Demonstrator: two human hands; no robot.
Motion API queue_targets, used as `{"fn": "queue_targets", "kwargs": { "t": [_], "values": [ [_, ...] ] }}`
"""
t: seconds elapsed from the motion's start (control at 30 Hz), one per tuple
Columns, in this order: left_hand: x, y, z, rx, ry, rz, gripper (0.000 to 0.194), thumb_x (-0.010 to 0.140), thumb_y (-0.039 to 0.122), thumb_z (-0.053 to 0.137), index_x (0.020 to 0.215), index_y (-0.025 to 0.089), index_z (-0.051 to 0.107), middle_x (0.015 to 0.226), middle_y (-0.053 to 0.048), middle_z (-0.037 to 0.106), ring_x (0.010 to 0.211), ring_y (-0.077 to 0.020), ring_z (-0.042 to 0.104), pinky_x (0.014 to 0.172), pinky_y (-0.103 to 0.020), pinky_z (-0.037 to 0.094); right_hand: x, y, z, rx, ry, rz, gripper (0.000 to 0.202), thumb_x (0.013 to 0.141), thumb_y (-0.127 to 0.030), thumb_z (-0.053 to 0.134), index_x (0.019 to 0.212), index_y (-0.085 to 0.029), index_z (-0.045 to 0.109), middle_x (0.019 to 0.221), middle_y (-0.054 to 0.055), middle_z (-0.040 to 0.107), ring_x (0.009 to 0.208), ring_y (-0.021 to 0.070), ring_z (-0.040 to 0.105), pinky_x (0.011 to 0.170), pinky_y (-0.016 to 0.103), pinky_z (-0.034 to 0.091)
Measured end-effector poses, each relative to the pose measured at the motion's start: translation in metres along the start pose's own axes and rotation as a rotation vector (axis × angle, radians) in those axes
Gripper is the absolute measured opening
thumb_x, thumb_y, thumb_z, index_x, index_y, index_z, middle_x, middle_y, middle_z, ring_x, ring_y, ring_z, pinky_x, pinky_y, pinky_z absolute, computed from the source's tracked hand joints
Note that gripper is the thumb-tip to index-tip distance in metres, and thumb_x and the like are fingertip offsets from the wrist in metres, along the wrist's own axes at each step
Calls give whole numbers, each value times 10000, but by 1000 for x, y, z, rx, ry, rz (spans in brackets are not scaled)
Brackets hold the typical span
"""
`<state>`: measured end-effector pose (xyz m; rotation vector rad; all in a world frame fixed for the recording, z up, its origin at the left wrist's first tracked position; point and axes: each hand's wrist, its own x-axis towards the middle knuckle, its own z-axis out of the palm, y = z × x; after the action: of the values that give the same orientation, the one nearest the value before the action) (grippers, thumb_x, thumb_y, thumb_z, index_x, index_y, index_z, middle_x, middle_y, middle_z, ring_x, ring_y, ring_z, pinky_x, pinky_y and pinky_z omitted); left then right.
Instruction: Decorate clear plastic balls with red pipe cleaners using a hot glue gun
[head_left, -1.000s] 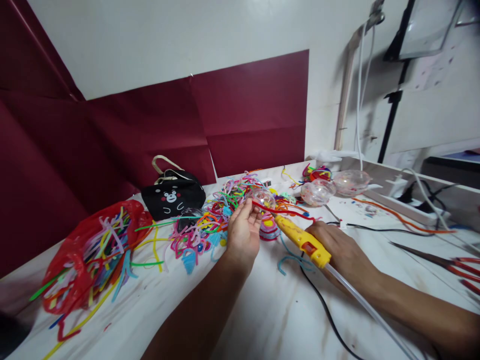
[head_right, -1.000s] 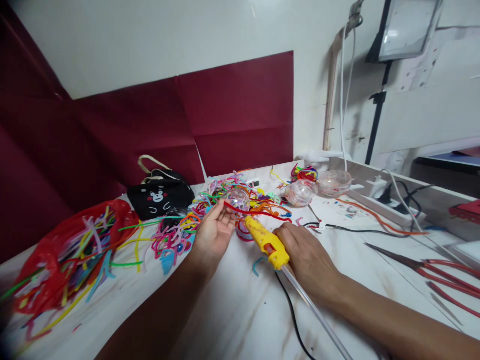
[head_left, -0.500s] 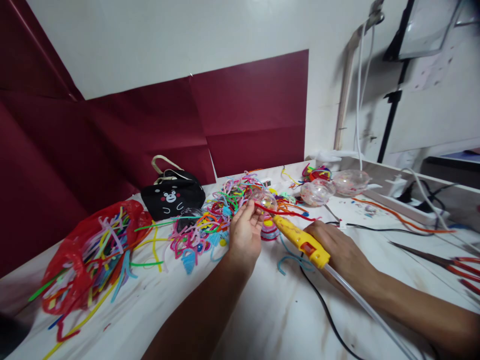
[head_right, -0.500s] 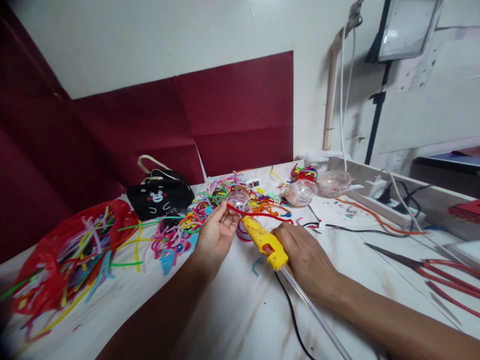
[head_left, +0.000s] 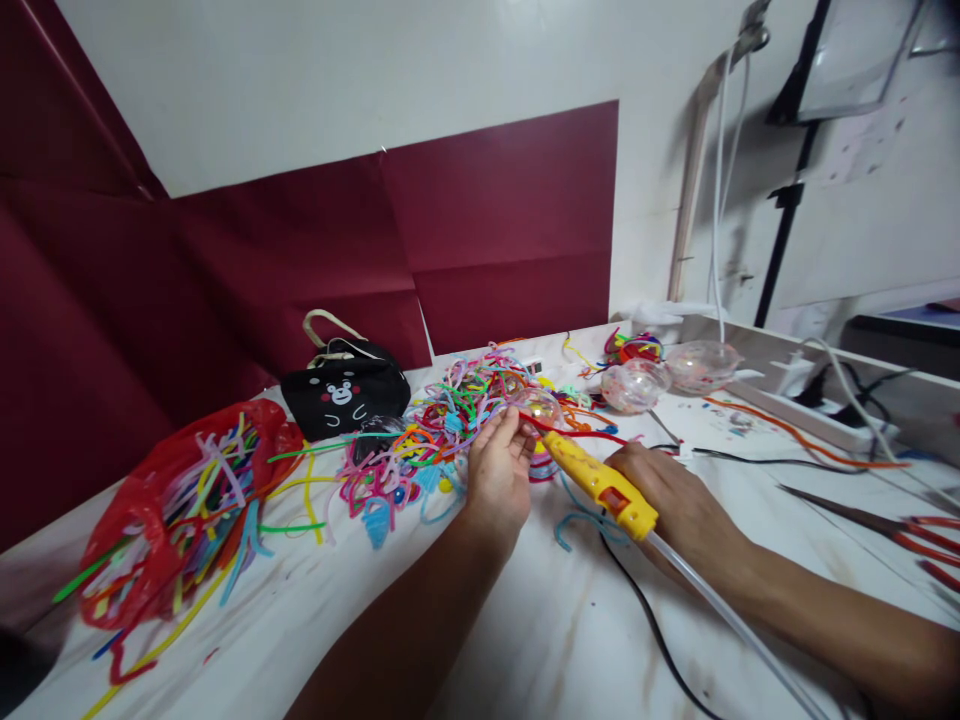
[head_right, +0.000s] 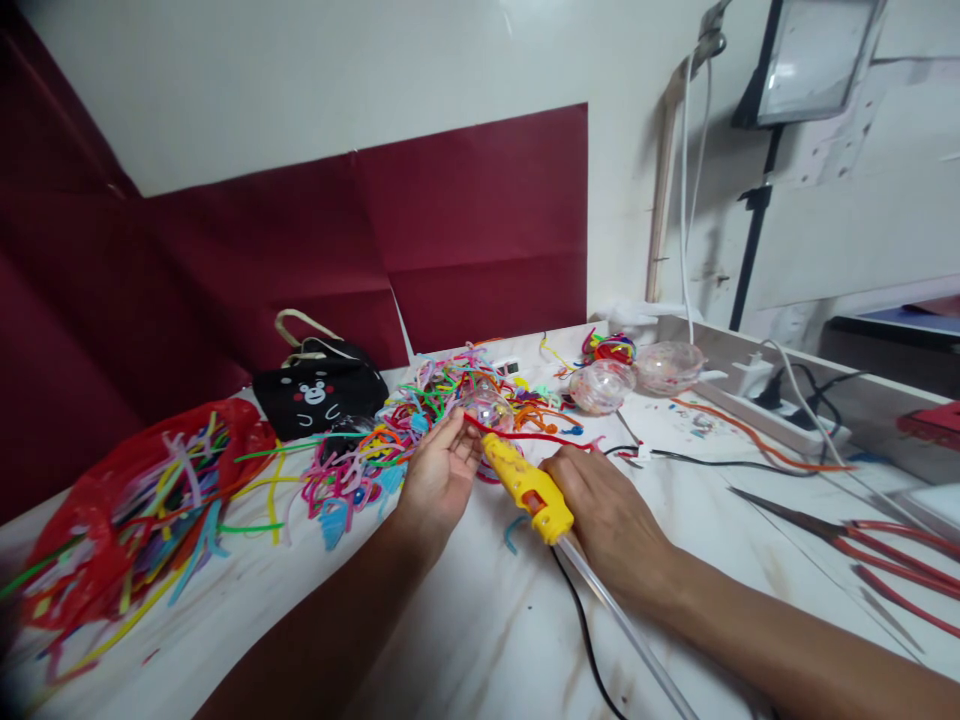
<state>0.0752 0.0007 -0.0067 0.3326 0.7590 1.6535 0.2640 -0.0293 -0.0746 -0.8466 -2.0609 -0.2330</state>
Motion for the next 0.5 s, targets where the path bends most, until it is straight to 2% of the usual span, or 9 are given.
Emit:
{"fn": "queue_targets", "kwargs": {
  "t": [0.13,0.3,0.5],
  "values": [
    [0,-2,-1,3,3,-6,172,921,29,714,806,153,679,733,-2,682,618,-79,641,679,-199,515,0,1,1,-2,5,-7,179,1098,-328,416,1057,-236,564,928,81,675,762,223,615,677,360,494],
    [2,-4,-3,7,-20,-8,173,860,40,793,800,156,679,745,-2,690,634,-82,649,691,-198,516,0,2,2,1,-2,-9,185,1099,-322,408,1045,-244,567,920,80,675,755,225,611,673,363,489],
    [3,-1,-2,-4,-16,-3,162,917,36,719,807,148,680,726,-4,680,630,-81,645,706,-201,520,-2,2,-2,39,-25,-10,157,1100,-310,422,1087,-238,561,956,85,688,788,226,628,694,366,502]
  ]
}}
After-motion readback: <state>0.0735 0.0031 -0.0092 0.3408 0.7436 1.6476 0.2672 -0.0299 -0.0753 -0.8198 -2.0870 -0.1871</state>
